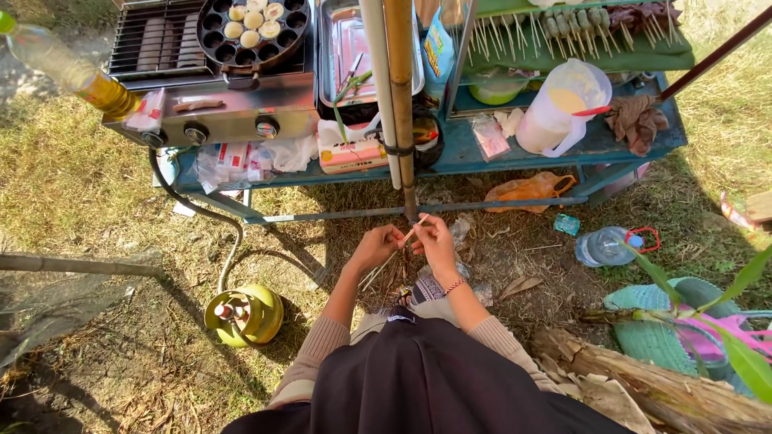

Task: Preparing and cooking small eggs in a takoyaki-style pan at an outdoor stall.

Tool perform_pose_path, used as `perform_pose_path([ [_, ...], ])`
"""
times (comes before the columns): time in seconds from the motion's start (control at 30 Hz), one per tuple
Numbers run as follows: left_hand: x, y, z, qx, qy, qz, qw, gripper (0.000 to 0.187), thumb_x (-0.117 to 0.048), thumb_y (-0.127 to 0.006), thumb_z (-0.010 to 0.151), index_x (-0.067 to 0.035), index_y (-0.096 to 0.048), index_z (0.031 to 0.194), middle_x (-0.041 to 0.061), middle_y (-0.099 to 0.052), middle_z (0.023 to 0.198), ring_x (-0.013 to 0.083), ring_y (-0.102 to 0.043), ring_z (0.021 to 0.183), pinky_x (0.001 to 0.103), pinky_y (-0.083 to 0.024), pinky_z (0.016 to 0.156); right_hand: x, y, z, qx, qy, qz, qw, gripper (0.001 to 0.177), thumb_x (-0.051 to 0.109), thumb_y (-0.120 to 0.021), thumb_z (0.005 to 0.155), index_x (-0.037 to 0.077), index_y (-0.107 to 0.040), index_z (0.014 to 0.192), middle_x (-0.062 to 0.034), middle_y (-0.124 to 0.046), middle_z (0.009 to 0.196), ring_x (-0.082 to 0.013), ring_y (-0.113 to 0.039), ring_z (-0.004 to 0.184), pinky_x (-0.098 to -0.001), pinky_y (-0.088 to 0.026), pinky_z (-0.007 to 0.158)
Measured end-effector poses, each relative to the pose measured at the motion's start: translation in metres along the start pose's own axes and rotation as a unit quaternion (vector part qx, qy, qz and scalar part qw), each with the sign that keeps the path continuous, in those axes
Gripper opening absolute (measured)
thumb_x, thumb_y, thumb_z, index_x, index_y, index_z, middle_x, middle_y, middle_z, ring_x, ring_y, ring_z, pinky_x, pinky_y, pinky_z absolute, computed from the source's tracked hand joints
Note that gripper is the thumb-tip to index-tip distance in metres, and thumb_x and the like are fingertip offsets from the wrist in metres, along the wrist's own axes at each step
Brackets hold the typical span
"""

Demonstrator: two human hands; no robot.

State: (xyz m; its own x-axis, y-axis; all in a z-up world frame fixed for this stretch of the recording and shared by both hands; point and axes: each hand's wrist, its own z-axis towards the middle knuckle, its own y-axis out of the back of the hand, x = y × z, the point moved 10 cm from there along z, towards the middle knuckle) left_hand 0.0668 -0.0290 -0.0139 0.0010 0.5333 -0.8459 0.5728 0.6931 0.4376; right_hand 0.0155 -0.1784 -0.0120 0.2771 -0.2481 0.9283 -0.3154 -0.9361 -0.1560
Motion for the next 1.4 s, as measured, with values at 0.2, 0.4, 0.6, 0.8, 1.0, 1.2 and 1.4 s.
perform_pose_path([
  [0.2,-0.017,-0.009,0.014,0.038,0.022,0.004,0.999,0.02,-0.021,-0.074,0.093,-0.003,-0.068,0.101,0.005,-0.073,0.077,0.0122,-0.067,0.07,0.031,-0.051,0.067,0.023,0.017,0.011,-0.013,0.069,-0.021,0.997,0.049,0.013,-0.067,0.097,0.009,-0.051,0.143,-0.0074,-0.07,0.095,-0.0117,-0.068,0.071,-0.0271,-0.058,0.058],
  [0.4,-0.035,-0.017,0.042,0.049,-0.005,-0.036,0.998,0.02,-0.02,-0.072,0.096,-0.001,-0.067,0.101,0.005,-0.072,0.074,0.0122,-0.066,0.069,0.031,-0.051,0.066,0.033,0.036,0.033,-0.025,0.065,-0.047,0.996,0.041,0.012,-0.07,0.098,0.007,-0.059,0.136,-0.0068,-0.072,0.093,-0.0114,-0.067,0.071,-0.027,-0.057,0.057],
  [0.6,-0.05,-0.014,0.072,0.038,0.003,-0.034,0.999,0.022,-0.022,-0.072,0.095,-0.002,-0.067,0.101,0.005,-0.073,0.076,0.0124,-0.07,0.069,0.031,-0.053,0.067,0.059,0.044,0.059,-0.009,0.079,-0.051,0.996,0.04,0.012,-0.069,0.097,0.007,-0.058,0.135,-0.0047,-0.072,0.093,-0.0099,-0.068,0.072,-0.0249,-0.057,0.058],
  [0.8,-0.056,-0.004,0.08,0.013,0.002,-0.064,0.998,0.023,-0.023,-0.071,0.097,-0.002,-0.068,0.105,0.006,-0.073,0.082,0.0117,-0.069,0.074,0.03,-0.053,0.069,0.069,0.037,0.081,0.009,0.085,-0.037,0.996,0.039,0.011,-0.069,0.098,0.006,-0.058,0.135,-0.0048,-0.071,0.093,-0.0096,-0.067,0.07,-0.0238,-0.056,0.057],
  [1.0,-0.048,0.011,0.073,-0.026,-0.001,-0.084,0.996,0.023,-0.024,-0.072,0.096,-0.002,-0.068,0.104,0.005,-0.073,0.081,0.011,-0.069,0.074,0.03,-0.054,0.069,0.08,0.014,0.086,0.056,0.082,-0.05,0.994,0.044,0.012,-0.07,0.095,0.007,-0.055,0.136,-0.0052,-0.071,0.092,-0.0092,-0.066,0.069,-0.0236,-0.056,0.056],
  [1.2,-0.047,0.022,0.064,-0.067,0.009,-0.091,0.994,0.023,-0.024,-0.073,0.095,-0.003,-0.069,0.103,0.005,-0.073,0.079,0.0104,-0.068,0.072,0.03,-0.053,0.066,0.052,0.002,0.087,0.11,0.032,-0.07,0.991,0.027,0.023,-0.072,0.097,0.003,-0.069,0.114,-0.0038,-0.071,0.089,-0.0085,-0.065,0.07,-0.0245,-0.055,0.058],
  [1.4,-0.048,0.012,0.07,-0.063,0.013,-0.066,0.996,0.024,-0.026,-0.073,0.095,-0.004,-0.068,0.102,0.004,-0.075,0.078,0.0094,-0.07,0.072,0.029,-0.053,0.066,0.052,0.016,0.085,0.099,0.025,-0.101,0.99,0.026,0.028,-0.072,0.096,0.002,-0.071,0.099,-0.0032,-0.072,0.081,-0.0095,-0.067,0.068,-0.0255,-0.056,0.058],
])
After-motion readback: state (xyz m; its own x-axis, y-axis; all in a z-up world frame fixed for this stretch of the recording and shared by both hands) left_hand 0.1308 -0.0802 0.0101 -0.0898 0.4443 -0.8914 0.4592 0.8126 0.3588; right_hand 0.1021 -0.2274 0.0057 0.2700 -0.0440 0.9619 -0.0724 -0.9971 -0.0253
